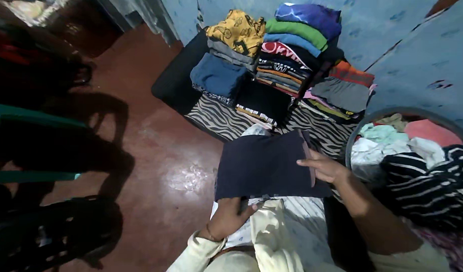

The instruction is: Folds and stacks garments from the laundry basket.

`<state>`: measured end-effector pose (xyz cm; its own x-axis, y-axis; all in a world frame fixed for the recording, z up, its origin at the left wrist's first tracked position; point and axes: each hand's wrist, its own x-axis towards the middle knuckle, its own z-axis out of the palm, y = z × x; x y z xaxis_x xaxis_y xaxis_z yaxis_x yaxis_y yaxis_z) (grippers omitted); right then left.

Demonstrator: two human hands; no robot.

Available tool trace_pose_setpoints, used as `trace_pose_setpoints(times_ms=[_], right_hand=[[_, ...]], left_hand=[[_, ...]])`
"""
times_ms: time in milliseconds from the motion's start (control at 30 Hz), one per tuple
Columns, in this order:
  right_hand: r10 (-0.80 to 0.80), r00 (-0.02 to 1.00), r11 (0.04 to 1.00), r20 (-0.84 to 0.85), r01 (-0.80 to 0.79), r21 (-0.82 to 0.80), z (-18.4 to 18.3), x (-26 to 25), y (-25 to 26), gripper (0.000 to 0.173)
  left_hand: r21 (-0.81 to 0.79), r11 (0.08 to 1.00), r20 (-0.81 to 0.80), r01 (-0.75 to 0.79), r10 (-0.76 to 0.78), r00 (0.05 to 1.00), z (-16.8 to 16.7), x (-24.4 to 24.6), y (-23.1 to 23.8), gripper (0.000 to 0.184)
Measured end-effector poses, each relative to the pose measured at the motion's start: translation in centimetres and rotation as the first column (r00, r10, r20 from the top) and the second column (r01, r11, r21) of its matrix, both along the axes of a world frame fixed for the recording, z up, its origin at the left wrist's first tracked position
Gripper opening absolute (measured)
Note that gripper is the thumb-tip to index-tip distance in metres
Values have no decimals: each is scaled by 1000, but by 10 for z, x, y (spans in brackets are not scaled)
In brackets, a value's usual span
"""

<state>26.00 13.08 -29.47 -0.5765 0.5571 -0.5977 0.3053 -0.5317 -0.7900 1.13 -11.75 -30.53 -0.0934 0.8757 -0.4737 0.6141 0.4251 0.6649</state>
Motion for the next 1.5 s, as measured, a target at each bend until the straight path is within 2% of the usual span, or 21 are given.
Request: trace_pose_setpoints(times_ms=[100,200,267,333,500,567,633,733,767,800,867,933,967,1033,1100,1167,1233,1300,1367,1433,1500], right_hand=[[75,994,987,75,-84,137,8,-2,5,82],[22,995,992,94,-34,125,19,8,7,79],[9,995,996,95,-17,87,11,17,4,77],[20,997,997,71,-25,75,-2,22,2,73],[24,1000,992,14,-25,121,14,27,6,69],[49,998,993,35,-53,108,10,30,7,72],[78,993,991,90,-86,98,1,31,1,73],[93,995,990,46,-97,101,5,33,2,73],[120,990,985,79,-129,117,8,34,3,73],[168,968,970,189,-196,143,11,34,6,73],[229,814,898,534,-388,206,22,24,9,76],[153,623,793,767,-541,281,47,0,3,82],[61,617,741,784,-555,379,58,-13,-5,78],[-85,751,622,654,-473,624,67,-42,-22,66],[-105,844,496,526,-413,763,47,-75,-39,60],[-81,808,415,584,-506,757,1,-93,-51,60],[-52,693,443,719,-629,638,-36,-88,-46,64],[-71,614,488,786,-666,564,-45,-78,-34,70],[-77,580,570,811,-642,513,-42,-68,-27,70],[-98,567,627,818,-603,493,-41,-63,-18,70],[-102,568,653,817,-581,486,-38,-61,-13,71]], left_hand=[[4,1000,-30,27,-26,999,2,-2,2,75],[1,999,-37,39,-39,999,8,0,0,79],[-44,997,-29,58,-59,998,9,1,-3,78],[-68,994,-20,80,-82,996,9,-1,-4,76],[-103,984,-44,144,-149,988,22,-2,-6,79],[-81,986,-52,148,-152,987,26,-2,-9,80],[-68,987,-24,146,-148,989,25,-4,-14,79],[-77,972,99,221,-213,972,25,-19,-24,80],[-84,958,149,274,-260,954,30,-29,-26,79],[-68,949,183,308,-292,939,36,-42,-27,73],[0,982,189,189,-186,964,56,-65,-20,49],[90,996,120,-27,16,993,78,-75,3,36],[193,977,69,-88,76,995,82,-75,17,36],[405,910,-32,-85,107,994,71,-63,52,43],[490,871,-157,-1,89,984,43,-37,86,49],[376,921,-343,101,37,939,2,-17,111,56],[143,988,-358,62,-7,934,-28,-20,126,61],[38,998,-213,-42,49,976,-41,-42,135,65],[-37,983,43,-179,180,983,-54,-68,133,63],[-138,921,250,-366,389,887,-64,-88,132,64],[-236,825,358,-514,566,743,-76,-103,135,70]])
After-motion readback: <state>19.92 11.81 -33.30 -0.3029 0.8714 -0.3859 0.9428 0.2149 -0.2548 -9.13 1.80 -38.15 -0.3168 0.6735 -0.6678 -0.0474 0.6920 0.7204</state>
